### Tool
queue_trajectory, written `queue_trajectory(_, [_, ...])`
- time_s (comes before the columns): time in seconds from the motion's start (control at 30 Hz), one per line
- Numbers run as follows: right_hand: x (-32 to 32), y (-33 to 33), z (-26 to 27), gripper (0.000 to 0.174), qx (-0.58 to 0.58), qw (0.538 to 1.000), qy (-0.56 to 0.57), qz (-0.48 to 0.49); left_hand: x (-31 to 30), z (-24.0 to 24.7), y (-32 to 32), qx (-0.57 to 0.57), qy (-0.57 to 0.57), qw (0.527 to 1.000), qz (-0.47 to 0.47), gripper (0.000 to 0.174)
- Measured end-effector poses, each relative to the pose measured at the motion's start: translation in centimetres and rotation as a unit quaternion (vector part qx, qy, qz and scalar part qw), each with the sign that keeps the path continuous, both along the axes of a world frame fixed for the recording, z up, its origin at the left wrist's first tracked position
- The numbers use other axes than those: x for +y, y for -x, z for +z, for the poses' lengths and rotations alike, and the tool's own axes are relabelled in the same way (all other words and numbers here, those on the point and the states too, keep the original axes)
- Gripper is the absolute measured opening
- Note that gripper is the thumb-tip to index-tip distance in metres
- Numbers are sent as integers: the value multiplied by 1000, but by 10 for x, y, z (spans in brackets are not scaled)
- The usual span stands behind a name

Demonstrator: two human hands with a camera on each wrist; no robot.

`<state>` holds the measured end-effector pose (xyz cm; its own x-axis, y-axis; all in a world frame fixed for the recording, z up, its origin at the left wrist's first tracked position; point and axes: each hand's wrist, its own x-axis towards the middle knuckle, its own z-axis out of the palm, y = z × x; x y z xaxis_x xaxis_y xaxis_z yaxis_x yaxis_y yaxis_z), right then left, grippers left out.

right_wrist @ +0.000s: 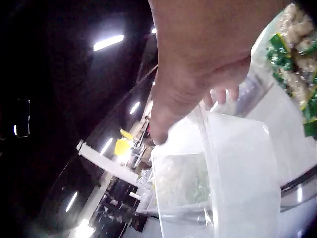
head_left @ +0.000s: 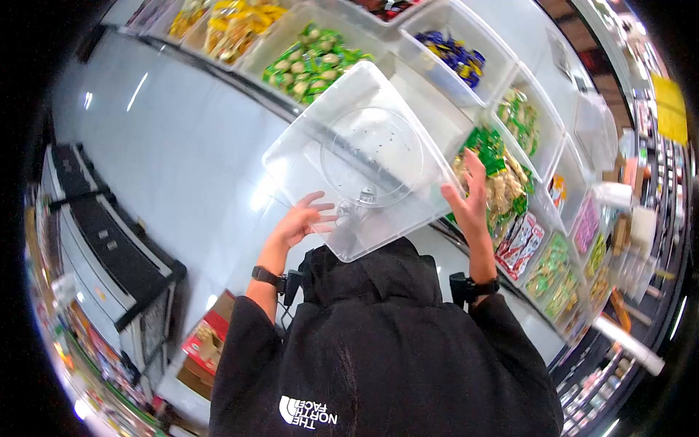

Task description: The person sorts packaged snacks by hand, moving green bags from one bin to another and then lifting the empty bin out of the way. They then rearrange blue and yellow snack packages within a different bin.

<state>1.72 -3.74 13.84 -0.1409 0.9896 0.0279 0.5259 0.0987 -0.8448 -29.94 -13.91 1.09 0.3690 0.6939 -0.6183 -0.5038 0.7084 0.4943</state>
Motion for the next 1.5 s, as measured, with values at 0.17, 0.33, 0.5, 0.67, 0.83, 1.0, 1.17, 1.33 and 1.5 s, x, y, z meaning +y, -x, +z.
queue_trajectory(0.17, [17, 78, -2, 58, -14, 973, 60, 221, -41, -23, 52, 36, -45, 993, 107, 64])
queue_trajectory(0.33, [-8, 163, -7, 60, -31, 955, -90, 280, -71, -39, 58, 339, 19, 855, 391, 51])
queue_trajectory(0.5, [-50, 213, -34, 58, -126, 896, -254, 341, -76, 40, 44, 296, -99, 788, 531, 37])
queue_trajectory(0.67, [-97, 220, -50, 54, -150, 797, -334, 480, -59, 89, 6, 90, -25, 683, 724, 34])
queue_trajectory(0.83, [-76, 223, 7, 57, 47, 759, -236, 605, -110, 75, 29, 274, -20, 601, 751, 32])
queue_trajectory(1.0, [-57, 276, 5, 66, 116, 812, -238, 520, -153, 87, 40, 308, -32, 609, 730, 32])
queue_trajectory(1.17, [-64, 310, -6, 67, 150, 797, -92, 577, -169, 108, 30, 328, -56, 592, 734, 29])
queue_trajectory(1.33, [-47, 319, 25, 55, 369, 781, 145, 483, -217, 110, 31, 261, -98, 570, 773, 30])
queue_trajectory(1.5, [-82, 334, 12, 54, 196, 792, -14, 578, -227, 122, 31, 327, -81, 559, 758, 28])
